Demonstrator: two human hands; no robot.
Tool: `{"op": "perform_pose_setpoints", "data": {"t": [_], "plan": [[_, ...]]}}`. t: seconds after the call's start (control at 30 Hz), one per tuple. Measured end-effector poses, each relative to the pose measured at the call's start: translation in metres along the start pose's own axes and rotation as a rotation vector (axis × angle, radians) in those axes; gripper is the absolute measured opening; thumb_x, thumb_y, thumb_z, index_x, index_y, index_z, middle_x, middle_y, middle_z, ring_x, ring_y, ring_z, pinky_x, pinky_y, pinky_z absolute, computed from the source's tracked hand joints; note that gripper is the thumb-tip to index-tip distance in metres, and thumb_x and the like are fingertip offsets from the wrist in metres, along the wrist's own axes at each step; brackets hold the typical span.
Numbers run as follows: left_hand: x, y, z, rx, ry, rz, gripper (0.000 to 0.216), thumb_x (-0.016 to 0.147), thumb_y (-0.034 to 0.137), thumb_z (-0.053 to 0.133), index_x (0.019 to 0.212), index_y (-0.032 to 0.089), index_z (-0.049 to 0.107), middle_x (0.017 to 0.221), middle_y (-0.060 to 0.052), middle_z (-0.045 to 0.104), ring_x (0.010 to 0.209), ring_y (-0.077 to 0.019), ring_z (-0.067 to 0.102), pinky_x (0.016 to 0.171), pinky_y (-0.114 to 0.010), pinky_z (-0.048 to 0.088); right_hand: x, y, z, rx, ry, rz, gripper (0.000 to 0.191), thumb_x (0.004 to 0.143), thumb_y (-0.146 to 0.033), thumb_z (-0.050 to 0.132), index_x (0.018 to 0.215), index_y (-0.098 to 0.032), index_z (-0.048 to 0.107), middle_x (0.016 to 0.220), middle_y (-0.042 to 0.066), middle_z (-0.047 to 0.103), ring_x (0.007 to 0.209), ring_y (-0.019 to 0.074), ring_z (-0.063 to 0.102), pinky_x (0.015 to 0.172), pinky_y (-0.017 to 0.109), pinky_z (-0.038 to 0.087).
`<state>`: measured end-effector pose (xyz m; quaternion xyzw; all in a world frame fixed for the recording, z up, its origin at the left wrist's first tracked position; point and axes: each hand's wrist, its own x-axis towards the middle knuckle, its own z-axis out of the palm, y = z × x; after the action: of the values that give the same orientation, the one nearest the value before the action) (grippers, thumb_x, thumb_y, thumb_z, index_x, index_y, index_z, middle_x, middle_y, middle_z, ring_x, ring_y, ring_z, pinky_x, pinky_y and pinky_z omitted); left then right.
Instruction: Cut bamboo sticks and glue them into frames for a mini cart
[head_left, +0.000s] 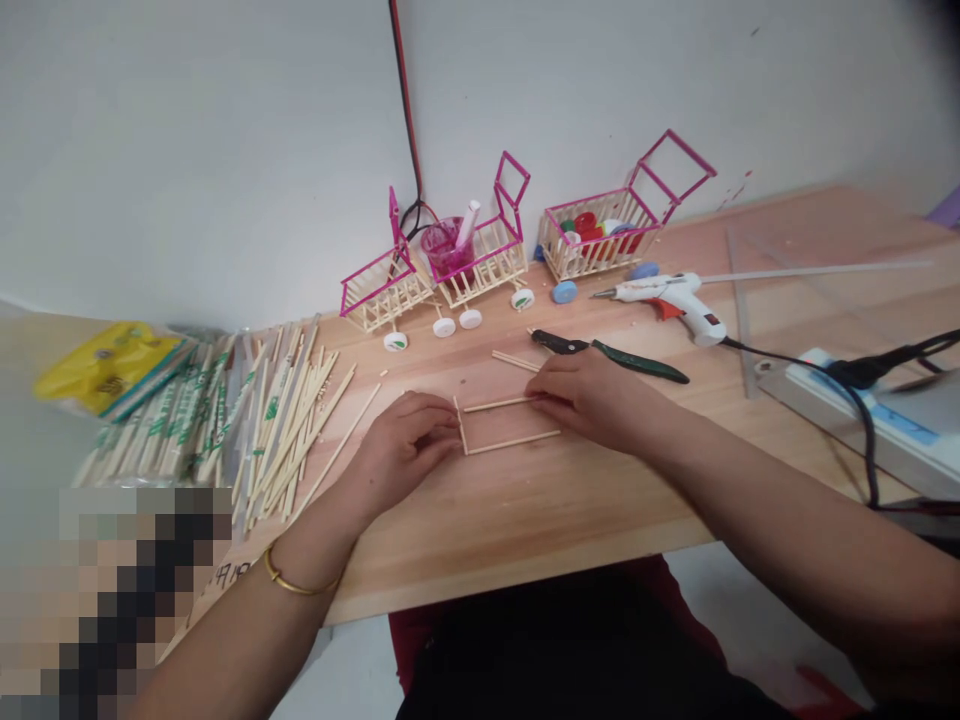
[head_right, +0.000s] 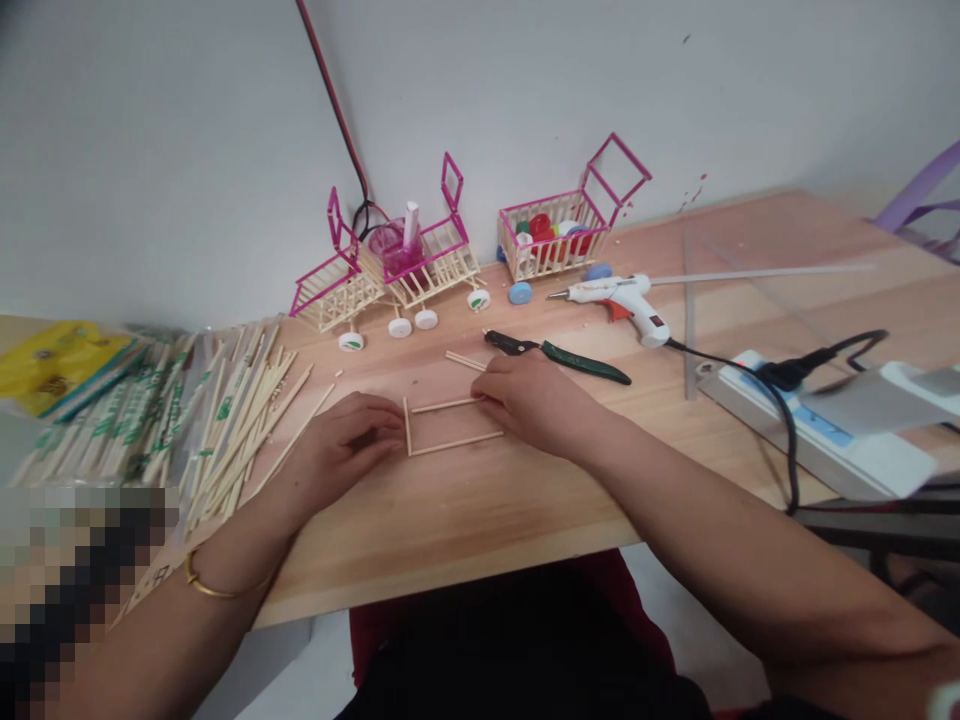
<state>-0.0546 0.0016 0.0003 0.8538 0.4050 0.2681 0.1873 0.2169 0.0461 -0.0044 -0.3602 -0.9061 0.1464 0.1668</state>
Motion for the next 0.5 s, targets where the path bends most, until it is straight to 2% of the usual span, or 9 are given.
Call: {"op": "perform_pose_setpoints", "data": {"t": [0.2, 0.5], "plan": [[0.0005, -0.0021, 0.0053, 0.077, -0.004, 0.024, 0.011, 0.086, 0.022, 0.061, 0.093, 0.016, 0.067, 0.099, -0.009, 0.067, 0.093, -0.0185, 0.062, 0.082, -0.035, 0.052, 0.0031, -0.0020, 0.0030, -0.048, -0.008, -0.008, 0.023, 0.093, -0.023, 0.049, 0.089, -0.017, 0.070, 0.089, 0.008, 0.070, 0.085, 0.0206, 0.063, 0.077, 0.034, 0.036], [0.0007, 0.0002, 0.0050, 0.082, -0.011, 0.019, 0.011, 0.085, 0.021, 0.062, 0.093, 0.016, 0.067, 0.099, -0.009, 0.066, 0.093, -0.0182, 0.061, 0.082, -0.033, 0.053, 0.0021, -0.0035, 0.0025, -0.056, -0.024, -0.021, 0.020, 0.093, -0.022, 0.051, 0.090, -0.017, 0.070, 0.089, 0.007, 0.070, 0.085, 0.0204, 0.063, 0.078, 0.034, 0.036]]}}
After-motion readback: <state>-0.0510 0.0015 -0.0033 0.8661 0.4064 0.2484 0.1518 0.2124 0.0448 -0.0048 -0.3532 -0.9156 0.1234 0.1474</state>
